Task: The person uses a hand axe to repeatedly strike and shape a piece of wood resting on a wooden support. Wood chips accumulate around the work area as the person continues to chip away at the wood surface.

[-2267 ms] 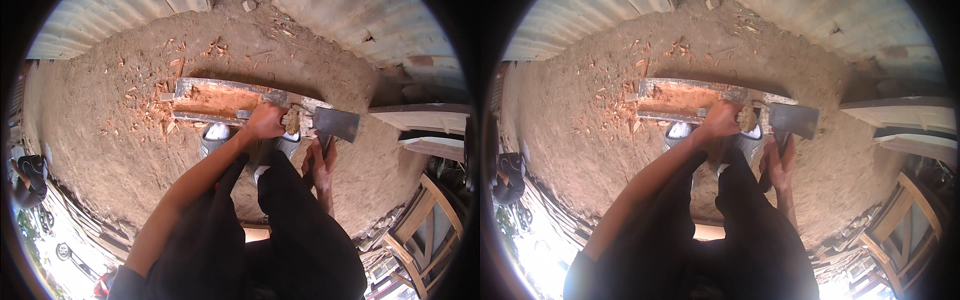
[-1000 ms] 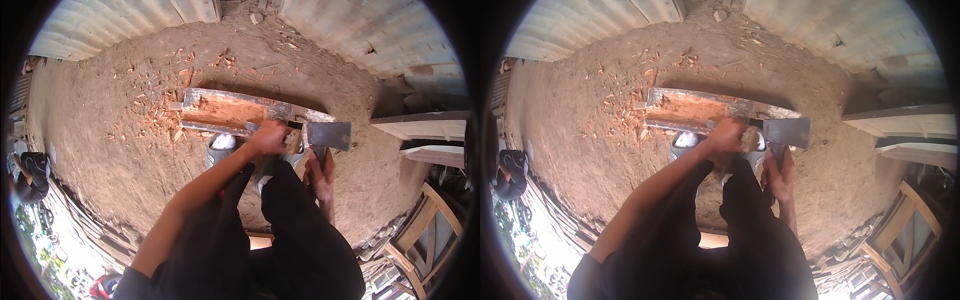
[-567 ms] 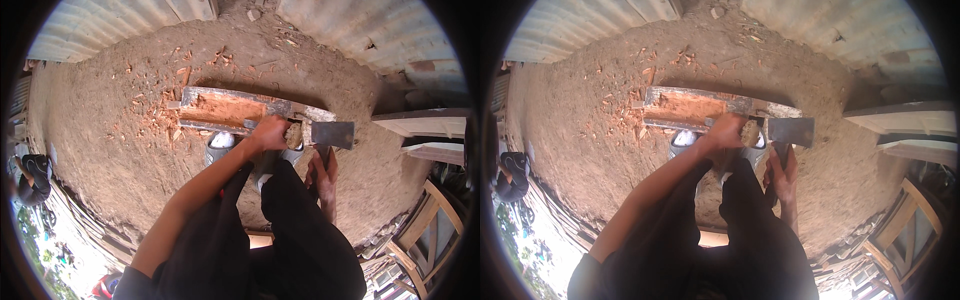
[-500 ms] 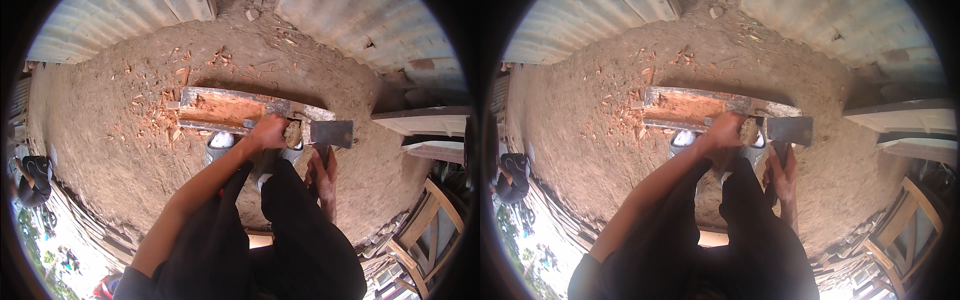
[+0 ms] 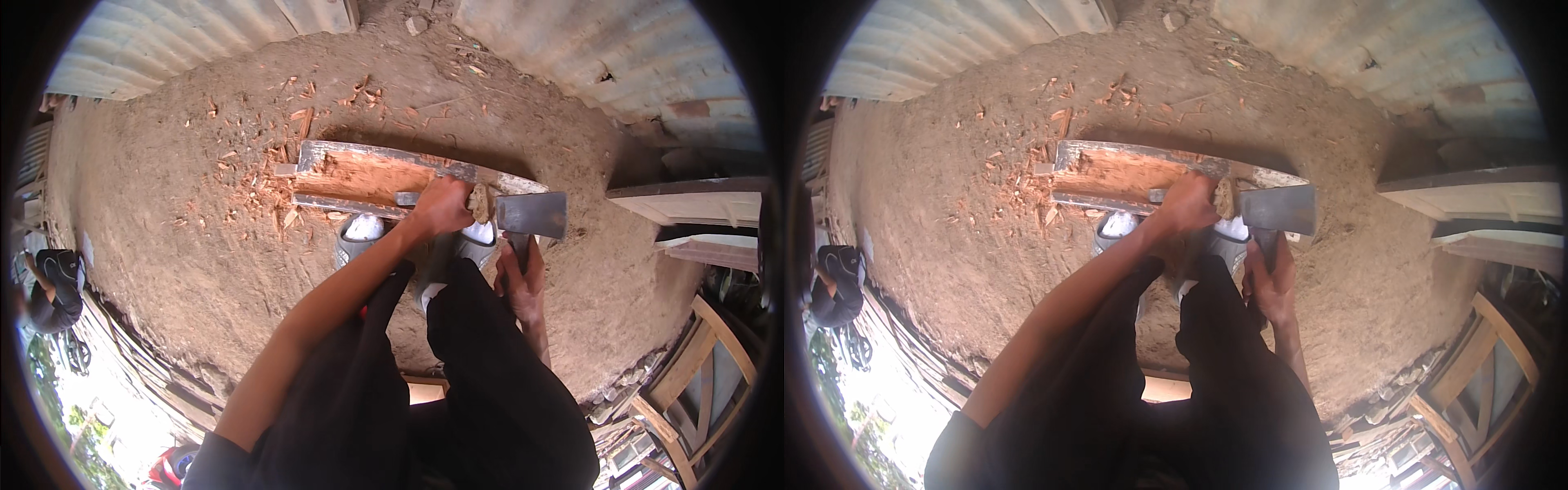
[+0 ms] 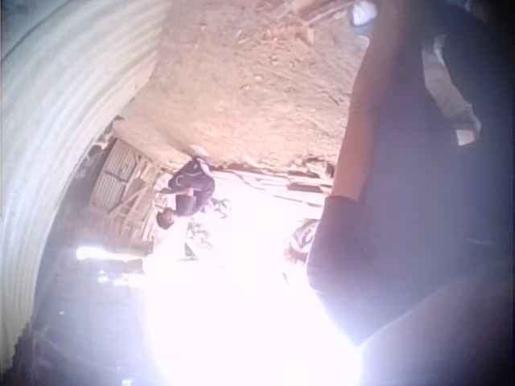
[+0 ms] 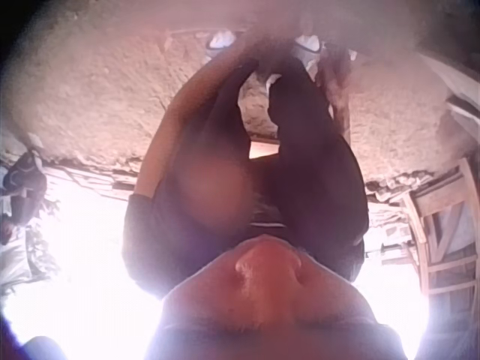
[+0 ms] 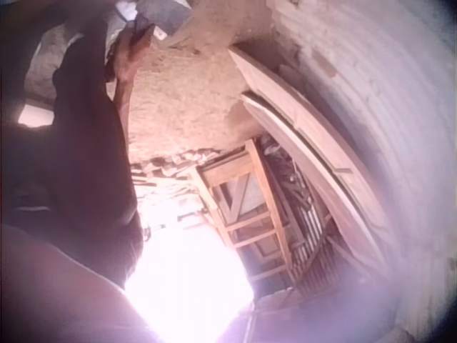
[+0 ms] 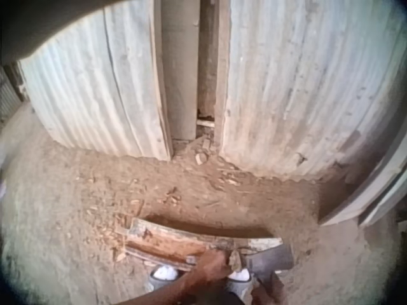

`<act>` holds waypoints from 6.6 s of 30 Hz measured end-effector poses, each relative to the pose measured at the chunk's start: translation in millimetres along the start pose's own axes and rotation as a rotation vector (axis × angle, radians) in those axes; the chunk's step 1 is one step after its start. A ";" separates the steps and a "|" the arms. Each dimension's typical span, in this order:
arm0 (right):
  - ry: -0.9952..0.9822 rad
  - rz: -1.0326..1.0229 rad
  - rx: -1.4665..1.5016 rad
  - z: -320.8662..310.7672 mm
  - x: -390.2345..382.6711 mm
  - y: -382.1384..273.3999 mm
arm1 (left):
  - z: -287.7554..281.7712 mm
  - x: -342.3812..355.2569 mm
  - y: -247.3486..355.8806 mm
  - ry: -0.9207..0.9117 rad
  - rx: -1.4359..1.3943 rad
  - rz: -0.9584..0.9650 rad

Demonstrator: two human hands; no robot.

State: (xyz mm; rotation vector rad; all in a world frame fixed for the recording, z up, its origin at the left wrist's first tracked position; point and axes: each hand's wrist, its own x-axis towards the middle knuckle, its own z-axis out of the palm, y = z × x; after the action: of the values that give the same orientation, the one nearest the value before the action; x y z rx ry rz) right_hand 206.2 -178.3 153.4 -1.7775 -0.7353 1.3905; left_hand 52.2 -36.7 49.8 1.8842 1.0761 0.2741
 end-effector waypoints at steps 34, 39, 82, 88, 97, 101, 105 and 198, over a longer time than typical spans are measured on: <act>0.005 -0.003 -0.117 -2.2 -5.3 -6.2 | -2.1 -2.3 5.9 -0.062 -0.059 0.028; 0.048 -0.014 -0.050 7.4 -11.0 -4.5 | 0.4 -0.2 -2.7 0.077 -0.219 0.048; 0.224 0.017 0.184 10.9 5.7 4.4 | 15.6 0.5 -6.5 0.026 0.023 0.085; 0.068 0.081 0.080 -6.8 5.9 6.8 | 16.2 -3.2 -10.4 -0.014 0.061 0.084; -0.029 0.142 -0.032 -7.7 5.9 16.5 | 19.8 -9.3 -21.5 -0.045 0.192 0.086; 0.068 0.131 0.096 -11.4 3.7 14.6 | 16.3 -7.3 -16.0 -0.100 0.202 0.089; 0.077 0.163 0.119 -10.3 0.0 7.9 | 9.1 -6.1 -5.2 -0.098 0.127 0.086; 0.123 -0.015 0.154 5.9 11.1 16.7 | 4.8 -16.9 -21.2 -0.091 0.139 0.052</act>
State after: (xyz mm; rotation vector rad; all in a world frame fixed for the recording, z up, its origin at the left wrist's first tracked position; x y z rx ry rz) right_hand 203.1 -177.4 132.7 -1.7157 -0.5599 1.2799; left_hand 32.9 -48.5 34.0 2.0307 1.0073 0.1442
